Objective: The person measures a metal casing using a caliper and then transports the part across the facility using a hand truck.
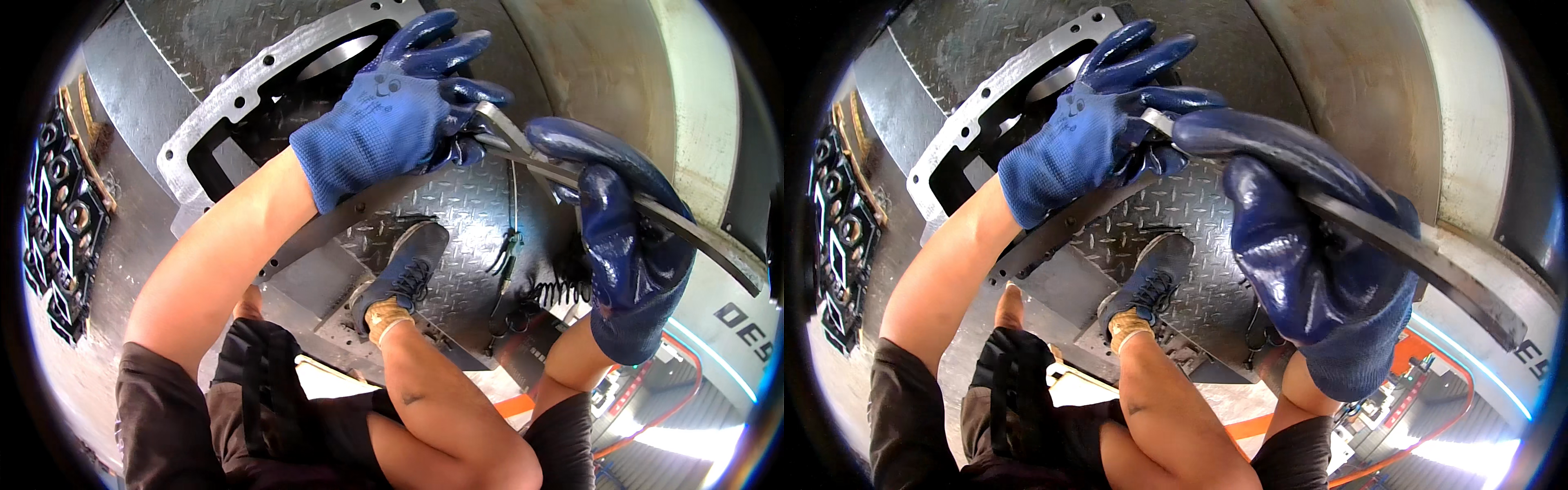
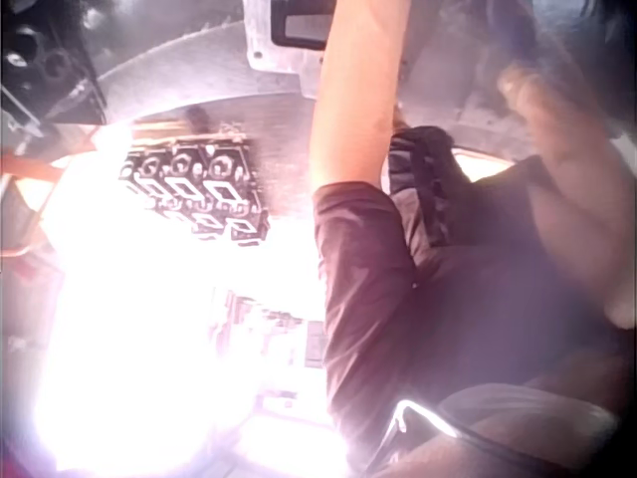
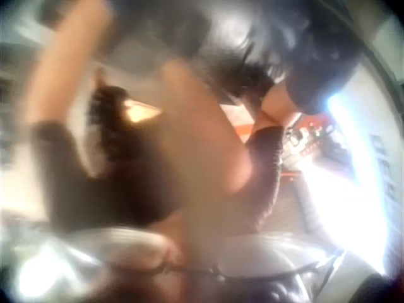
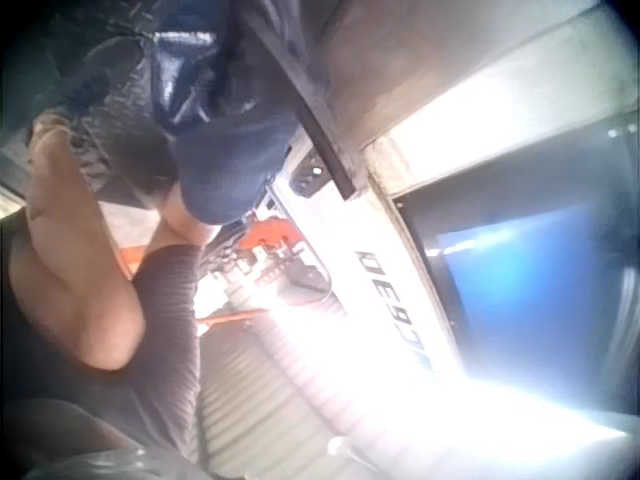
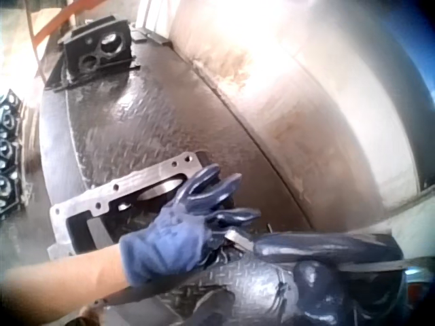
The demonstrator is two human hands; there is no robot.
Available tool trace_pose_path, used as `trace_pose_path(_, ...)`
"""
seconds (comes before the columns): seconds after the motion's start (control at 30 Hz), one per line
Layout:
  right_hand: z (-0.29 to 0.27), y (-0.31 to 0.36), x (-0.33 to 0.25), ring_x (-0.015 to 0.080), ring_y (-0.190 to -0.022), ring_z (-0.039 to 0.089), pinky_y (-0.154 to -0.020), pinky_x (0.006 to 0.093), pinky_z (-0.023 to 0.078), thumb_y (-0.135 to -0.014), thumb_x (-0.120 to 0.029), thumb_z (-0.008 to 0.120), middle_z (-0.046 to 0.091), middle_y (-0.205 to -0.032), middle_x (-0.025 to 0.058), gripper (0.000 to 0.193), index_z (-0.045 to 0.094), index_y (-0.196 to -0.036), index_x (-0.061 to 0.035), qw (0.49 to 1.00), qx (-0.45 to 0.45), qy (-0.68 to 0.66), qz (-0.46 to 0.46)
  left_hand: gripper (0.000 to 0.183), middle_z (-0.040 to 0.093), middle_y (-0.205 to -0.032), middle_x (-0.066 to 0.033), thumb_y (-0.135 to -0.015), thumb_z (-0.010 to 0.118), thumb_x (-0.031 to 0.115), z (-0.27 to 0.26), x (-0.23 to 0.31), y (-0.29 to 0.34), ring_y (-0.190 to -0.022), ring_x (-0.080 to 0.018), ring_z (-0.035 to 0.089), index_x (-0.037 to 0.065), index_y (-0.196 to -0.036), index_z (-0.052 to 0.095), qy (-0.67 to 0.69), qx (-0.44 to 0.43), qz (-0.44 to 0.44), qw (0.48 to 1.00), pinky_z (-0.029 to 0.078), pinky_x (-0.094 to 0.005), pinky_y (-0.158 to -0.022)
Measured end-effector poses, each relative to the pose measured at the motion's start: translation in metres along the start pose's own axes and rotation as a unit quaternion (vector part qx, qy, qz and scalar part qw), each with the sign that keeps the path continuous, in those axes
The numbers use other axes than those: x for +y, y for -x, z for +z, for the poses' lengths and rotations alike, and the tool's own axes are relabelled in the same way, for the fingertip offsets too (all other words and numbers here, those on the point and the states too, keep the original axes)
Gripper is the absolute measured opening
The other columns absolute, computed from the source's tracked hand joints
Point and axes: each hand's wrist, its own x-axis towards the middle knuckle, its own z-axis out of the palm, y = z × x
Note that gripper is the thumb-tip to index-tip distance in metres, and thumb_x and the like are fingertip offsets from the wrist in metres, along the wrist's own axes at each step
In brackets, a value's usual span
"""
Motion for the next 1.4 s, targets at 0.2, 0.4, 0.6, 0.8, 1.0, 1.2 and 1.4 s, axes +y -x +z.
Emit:
trace_pose_path(0.2, 0.004, 0.003, 0.017, 0.0155, -0.089, 0.066, -0.086, 0.0286, 0.054, -0.091, 0.001, 0.068, 0.070, -0.101, 0.0113, 0.023, 0.067, -0.113, 0.0044, 0.997, 0.020, -0.010, -0.069, 0.024, 0.067, -0.125, 0.0063, -0.078, 0.076, 0.037, 0.005, -0.003, 0.005, -0.136, -0.0250, 0.046, 0.025, -0.099, 0.075, -0.017, 0.020, -0.003, 1.000, 0.027, -0.0499, -0.118)
trace_pose_path(0.4, 0.003, 0.003, 0.024, 0.0209, -0.093, 0.068, -0.088, 0.0317, 0.058, -0.090, 0.006, 0.066, 0.069, -0.105, 0.0164, 0.025, 0.063, -0.115, 0.0071, 0.995, 0.007, -0.039, -0.089, 0.025, 0.067, -0.125, 0.0034, -0.078, 0.076, 0.032, 0.005, -0.001, 0.004, -0.135, -0.0268, 0.047, 0.023, -0.101, 0.074, -0.005, 0.025, 0.000, 1.000, 0.029, -0.0499, -0.117)
trace_pose_path(0.6, 0.005, 0.008, 0.024, 0.0236, -0.093, 0.069, -0.089, 0.0352, 0.059, -0.090, 0.007, 0.064, 0.068, -0.106, 0.0199, 0.028, 0.061, -0.117, 0.0091, 0.996, 0.022, -0.021, -0.086, 0.027, 0.067, -0.125, 0.0006, -0.078, 0.077, 0.027, 0.001, 0.002, 0.006, -0.134, -0.0286, 0.048, 0.020, -0.104, 0.073, -0.001, 0.022, -0.001, 1.000, 0.031, -0.0499, -0.115)
trace_pose_path(0.8, 0.011, 0.010, -0.002, 0.0218, -0.092, 0.070, -0.088, 0.0334, 0.059, -0.090, 0.005, 0.066, 0.069, -0.103, 0.0183, 0.028, 0.062, -0.117, 0.0089, 0.998, 0.016, -0.055, 0.022, 0.029, 0.067, -0.126, -0.0023, -0.077, 0.078, 0.022, -0.002, 0.004, 0.003, -0.133, -0.0304, 0.049, 0.018, -0.106, 0.072, 0.011, 0.015, 0.002, 1.000, 0.033, -0.0499, -0.113)
trace_pose_path(1.0, 0.016, 0.004, -0.012, 0.0169, -0.090, 0.069, -0.082, 0.0291, 0.058, -0.090, 0.000, 0.070, 0.071, -0.099, 0.0119, 0.022, 0.067, -0.111, 0.0041, 0.995, 0.013, -0.086, 0.038, 0.028, 0.068, -0.124, -0.0012, -0.079, 0.076, 0.023, -0.005, 0.007, 0.004, -0.132, -0.0287, 0.050, 0.019, -0.106, 0.073, 0.057, -0.023, -0.049, 0.997, 0.033, -0.0475, -0.114)
trace_pose_path(1.2, 0.009, 0.007, 0.022, 0.0148, -0.088, 0.067, -0.083, 0.0281, 0.056, -0.090, 0.000, 0.070, 0.071, -0.098, 0.0107, 0.021, 0.068, -0.110, 0.0035, 0.994, 0.030, -0.067, -0.076, 0.027, 0.068, -0.123, 0.0017, -0.079, 0.075, 0.030, -0.001, 0.003, 0.003, -0.132, -0.0280, 0.050, 0.022, -0.105, 0.074, -0.006, 0.011, -0.023, 1.000, 0.034, -0.0493, -0.113)
trace_pose_path(1.4, 0.009, 0.002, -0.006, 0.0131, -0.086, 0.065, -0.080, 0.0267, 0.054, -0.091, 0.000, 0.067, 0.070, -0.096, 0.0090, 0.017, 0.068, -0.108, 0.0033, 0.999, -0.009, -0.047, 0.008, 0.035, 0.068, -0.120, -0.0077, -0.074, 0.077, 0.013, -0.013, 0.010, -0.002, -0.119, -0.0307, 0.058, 0.014, -0.108, 0.071, 0.037, 0.000, 0.015, 0.999, 0.043, -0.0469, -0.103)
